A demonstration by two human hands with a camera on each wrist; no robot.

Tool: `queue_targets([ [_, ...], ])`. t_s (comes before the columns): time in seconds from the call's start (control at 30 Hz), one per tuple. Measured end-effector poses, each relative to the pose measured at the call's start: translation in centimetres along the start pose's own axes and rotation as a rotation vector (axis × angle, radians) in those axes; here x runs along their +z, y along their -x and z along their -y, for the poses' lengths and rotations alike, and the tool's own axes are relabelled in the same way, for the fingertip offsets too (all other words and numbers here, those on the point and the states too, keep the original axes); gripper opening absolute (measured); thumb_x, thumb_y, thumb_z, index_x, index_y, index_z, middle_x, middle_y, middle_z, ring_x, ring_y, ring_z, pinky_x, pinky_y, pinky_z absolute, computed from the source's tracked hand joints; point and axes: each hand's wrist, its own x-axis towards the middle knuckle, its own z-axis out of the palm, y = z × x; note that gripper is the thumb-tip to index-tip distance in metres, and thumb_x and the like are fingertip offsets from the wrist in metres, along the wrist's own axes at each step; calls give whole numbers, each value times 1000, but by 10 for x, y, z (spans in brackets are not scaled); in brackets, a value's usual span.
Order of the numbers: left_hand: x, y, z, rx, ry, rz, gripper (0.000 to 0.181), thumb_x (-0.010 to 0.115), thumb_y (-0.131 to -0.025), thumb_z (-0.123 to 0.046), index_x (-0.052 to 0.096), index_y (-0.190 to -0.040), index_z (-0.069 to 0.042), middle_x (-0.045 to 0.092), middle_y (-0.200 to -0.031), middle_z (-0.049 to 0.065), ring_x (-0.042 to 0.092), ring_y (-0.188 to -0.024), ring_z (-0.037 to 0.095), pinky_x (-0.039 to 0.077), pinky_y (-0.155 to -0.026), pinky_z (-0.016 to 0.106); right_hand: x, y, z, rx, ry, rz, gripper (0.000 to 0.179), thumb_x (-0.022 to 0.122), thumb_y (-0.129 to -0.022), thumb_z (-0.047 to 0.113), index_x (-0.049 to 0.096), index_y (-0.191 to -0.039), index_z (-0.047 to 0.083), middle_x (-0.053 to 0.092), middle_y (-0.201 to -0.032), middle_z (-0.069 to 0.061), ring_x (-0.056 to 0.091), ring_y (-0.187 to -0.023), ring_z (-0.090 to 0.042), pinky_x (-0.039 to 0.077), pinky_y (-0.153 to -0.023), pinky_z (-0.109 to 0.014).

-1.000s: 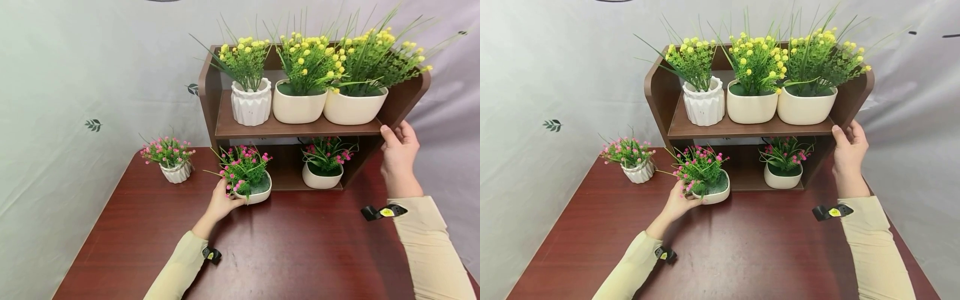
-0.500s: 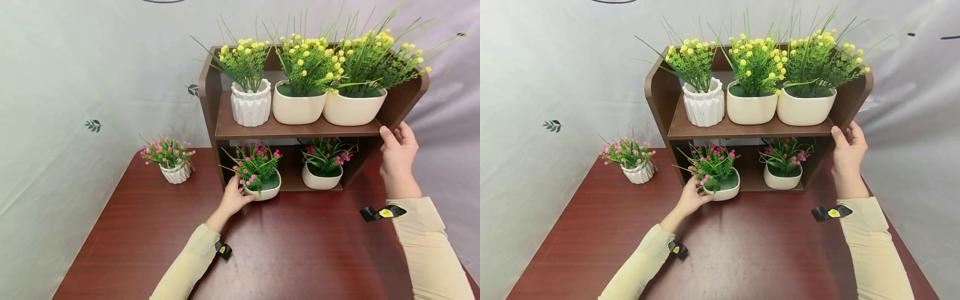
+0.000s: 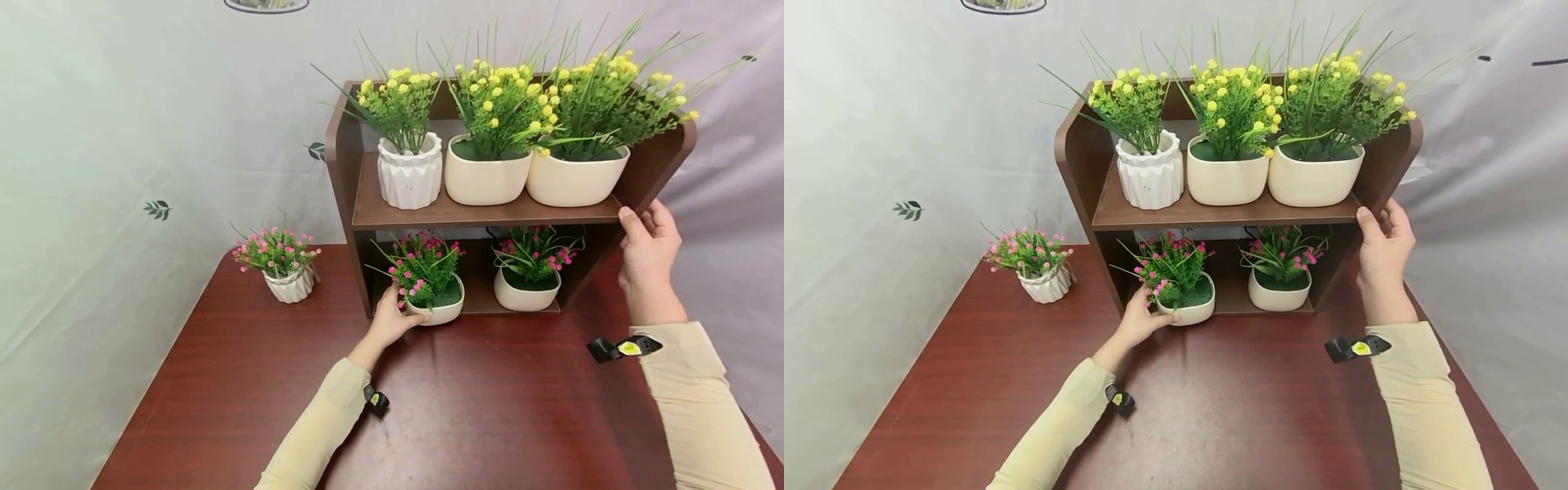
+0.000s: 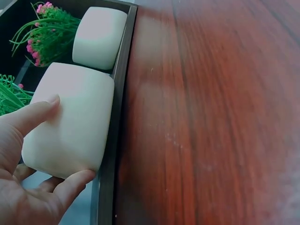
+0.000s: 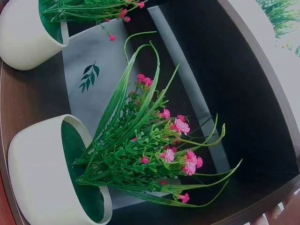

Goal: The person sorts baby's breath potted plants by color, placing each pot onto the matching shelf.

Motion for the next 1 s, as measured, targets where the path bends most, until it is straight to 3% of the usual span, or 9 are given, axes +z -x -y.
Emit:
queue_targets([
  [0.3, 12, -10, 5, 8, -3, 18, 78, 86, -67, -19, 46, -133, -2, 54, -127, 23, 51, -120, 36, 43, -100, 49, 0, 0, 0, -1, 5, 5, 23, 65, -83, -6, 72, -99, 9, 65, -82, -1, 46, -59, -9, 30, -45, -16],
  [0.63, 16, -16, -1, 1, 38, 45, 77, 85, -68, -17, 46, -133, -2, 53, -129, 25, 52, -118, 37, 43, -99, 49, 2, -2, -2, -5, 8, 21, 24, 66, -83, -5, 72, -101, 9, 66, -84, -1, 44, -56, -9, 31, -45, -16],
  [1.0, 20, -25, -5, -67, 103, 131, 82, 83, -71, -13, 40, -140, -3, 49, -138, 19, 48, -124, 32, 41, -103, 45, -1, -1, -3, -8, 11, 0, 24, 65, -83, -5, 72, -101, 10, 65, -84, 0, 45, -59, -8, 31, -46, -15],
])
